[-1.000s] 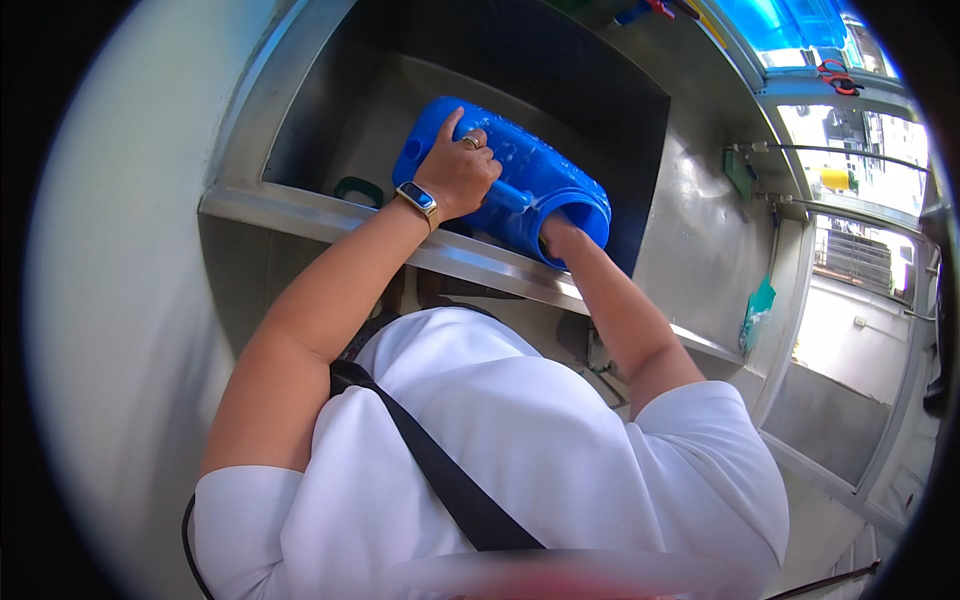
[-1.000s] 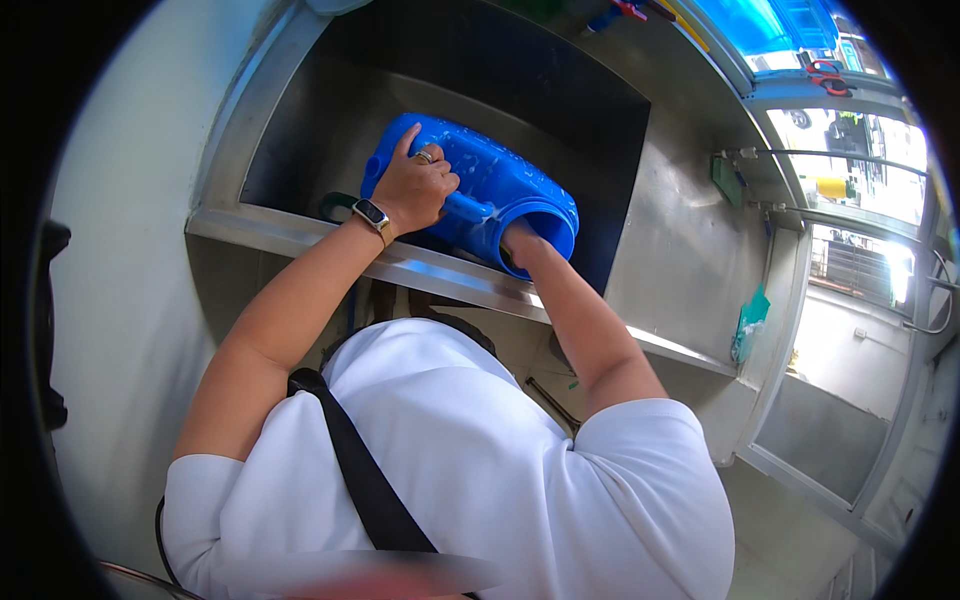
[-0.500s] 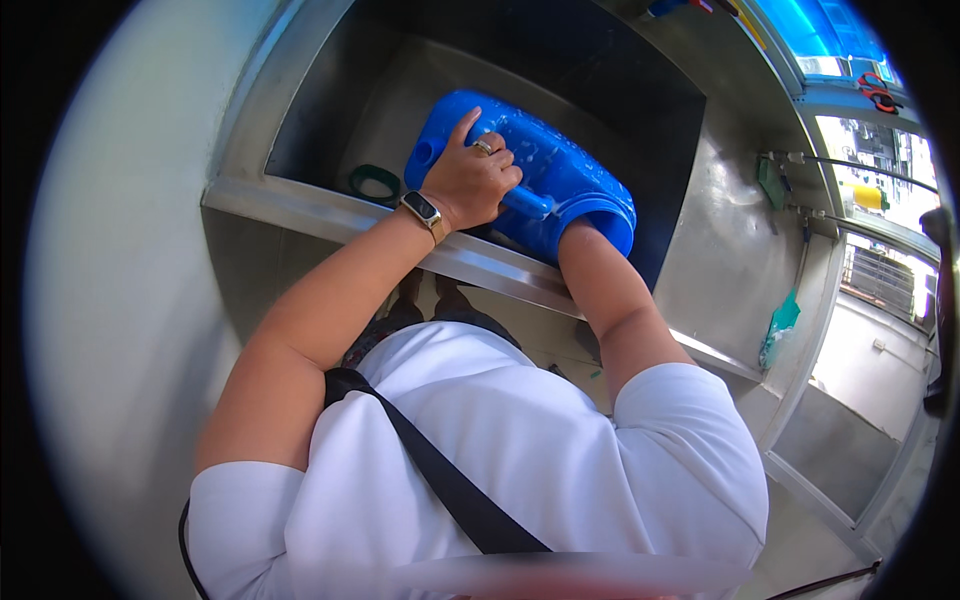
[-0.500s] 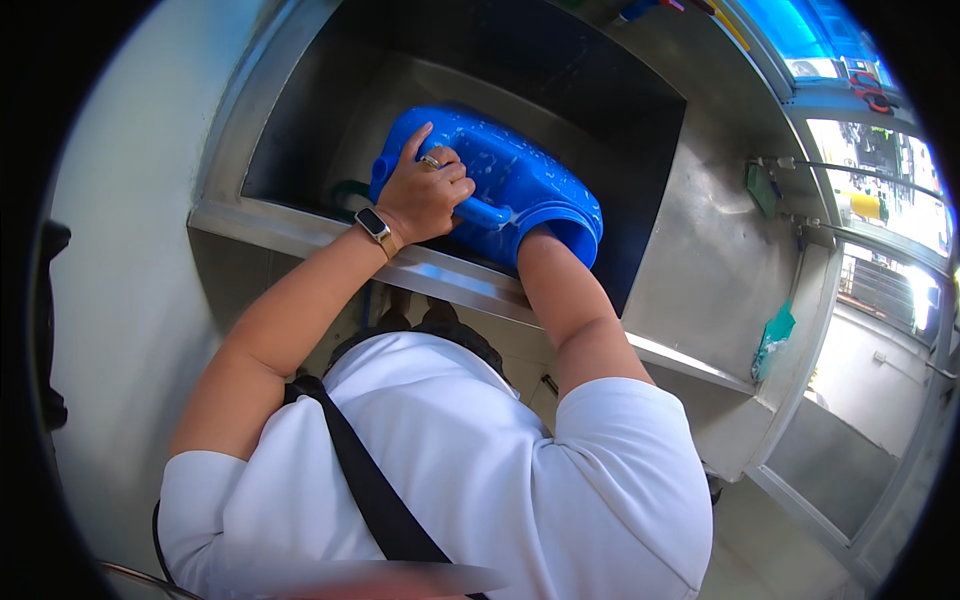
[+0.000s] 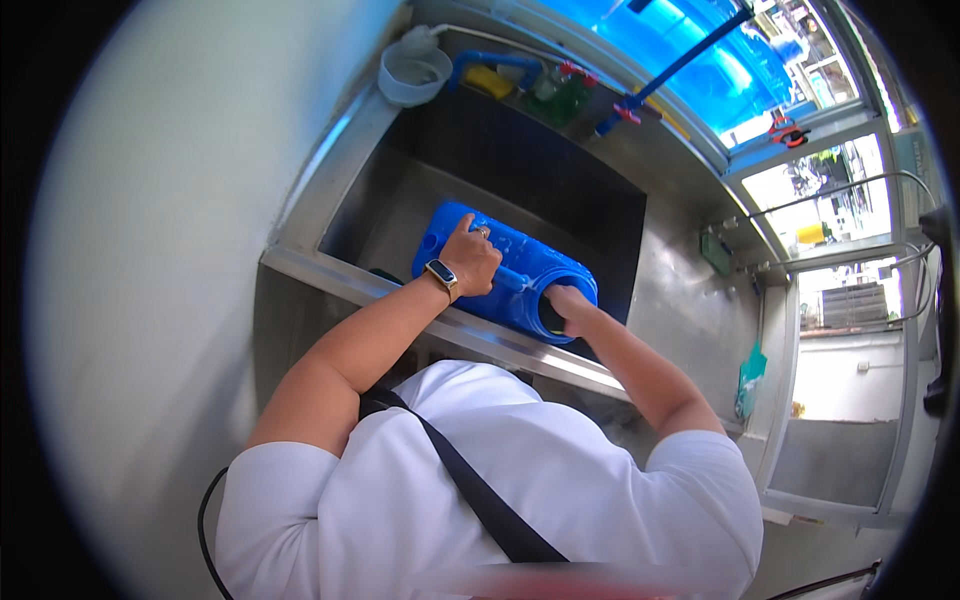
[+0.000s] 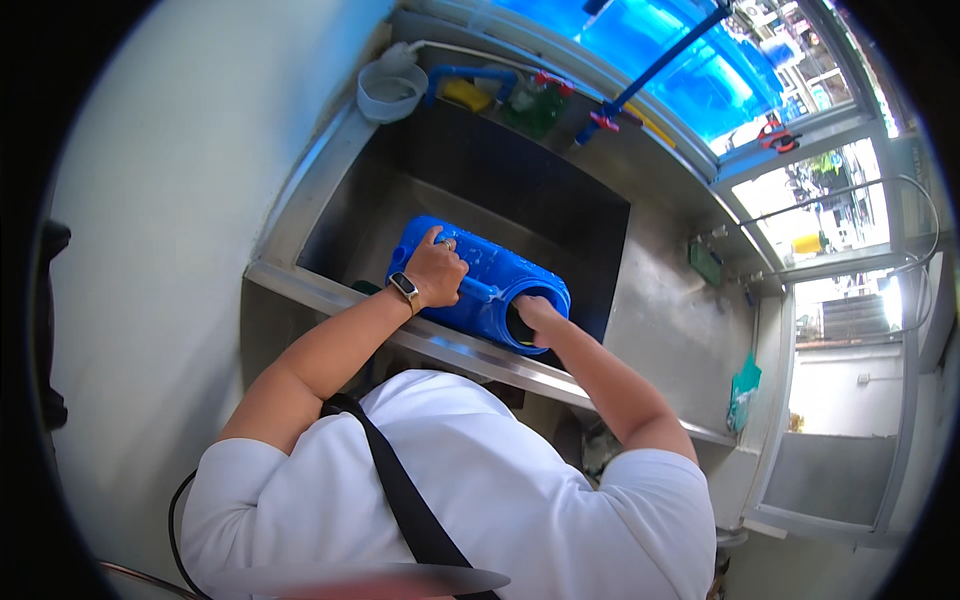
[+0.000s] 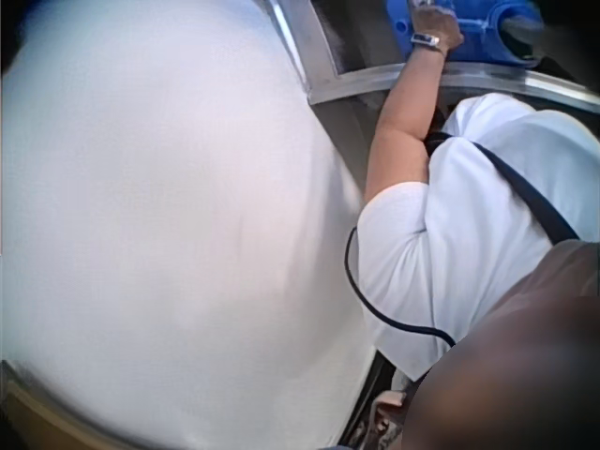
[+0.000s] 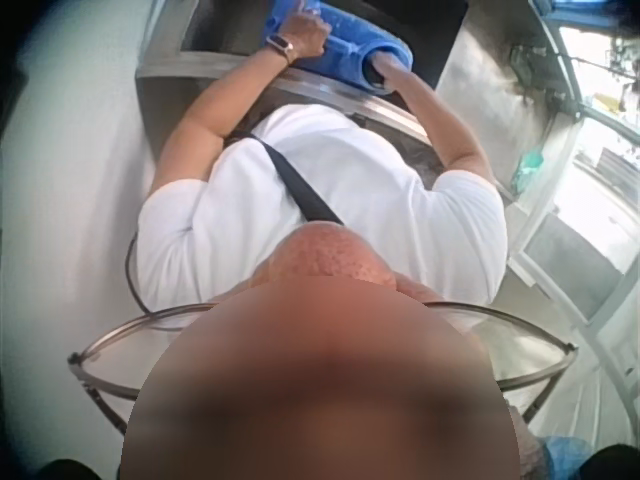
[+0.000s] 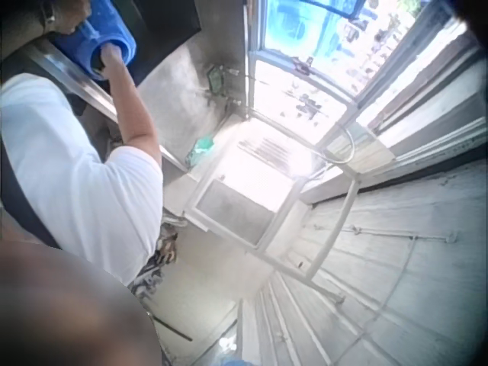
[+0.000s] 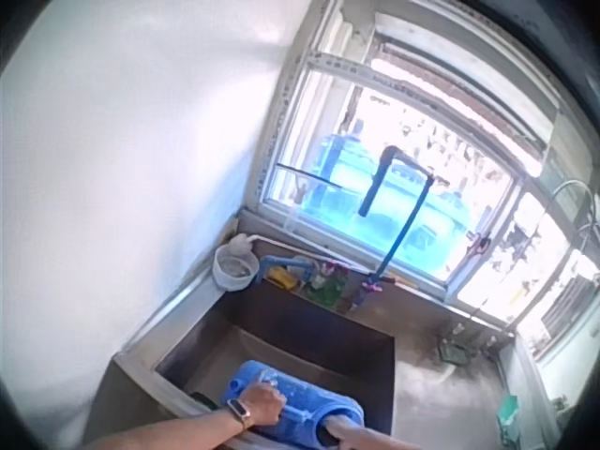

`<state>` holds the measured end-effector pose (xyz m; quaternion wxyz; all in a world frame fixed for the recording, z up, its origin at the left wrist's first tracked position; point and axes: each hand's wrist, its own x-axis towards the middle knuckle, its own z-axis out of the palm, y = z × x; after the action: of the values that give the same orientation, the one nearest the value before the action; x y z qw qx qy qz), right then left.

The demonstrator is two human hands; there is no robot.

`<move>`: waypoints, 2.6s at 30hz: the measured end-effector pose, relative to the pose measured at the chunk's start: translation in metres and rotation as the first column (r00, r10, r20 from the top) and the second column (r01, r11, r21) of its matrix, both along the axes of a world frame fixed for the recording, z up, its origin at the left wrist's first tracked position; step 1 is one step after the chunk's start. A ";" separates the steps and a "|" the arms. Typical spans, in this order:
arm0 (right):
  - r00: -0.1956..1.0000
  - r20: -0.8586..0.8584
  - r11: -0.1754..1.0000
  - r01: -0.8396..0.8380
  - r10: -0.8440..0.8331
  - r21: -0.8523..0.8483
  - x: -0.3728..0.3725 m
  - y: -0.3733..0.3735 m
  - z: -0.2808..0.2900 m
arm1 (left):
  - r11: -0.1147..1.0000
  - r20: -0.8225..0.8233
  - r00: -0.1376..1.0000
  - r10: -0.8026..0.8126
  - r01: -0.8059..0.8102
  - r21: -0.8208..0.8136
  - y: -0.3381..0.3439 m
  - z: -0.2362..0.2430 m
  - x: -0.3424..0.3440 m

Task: The person rinses a blue plastic container under a faucet, then uses a sponge to scrub the sink and the container lid. The person places the container and lid on the sink counter after cleaning.

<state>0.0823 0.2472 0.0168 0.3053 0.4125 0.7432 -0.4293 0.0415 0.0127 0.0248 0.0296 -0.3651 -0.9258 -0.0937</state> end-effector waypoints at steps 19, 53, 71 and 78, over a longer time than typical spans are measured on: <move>-0.285 -0.469 0.437 -0.173 0.836 0.883 -0.314 -0.262 0.132 | 0.892 0.128 0.888 0.442 -0.450 0.037 -0.091 0.002 -0.055; 0.754 -0.369 0.663 0.117 -0.544 -0.739 -0.360 0.100 0.062 | 0.991 -0.271 0.954 0.131 -0.119 0.061 -0.041 0.010 -0.045; 0.812 -0.434 0.853 -0.495 0.389 -0.162 -0.321 0.018 0.073 | 0.922 0.460 0.847 0.268 -0.364 0.134 0.105 0.015 -0.115; 0.795 -0.540 0.813 -0.493 0.276 -0.310 -0.292 -0.029 0.086 | 0.932 0.377 0.867 0.325 -0.360 0.026 0.111 -0.023 -0.170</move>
<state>-0.2093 0.2182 0.1031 0.2824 0.0521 0.7484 -0.5978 -0.1284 0.1239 0.0015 -0.1103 -0.1691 -0.9593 -0.1974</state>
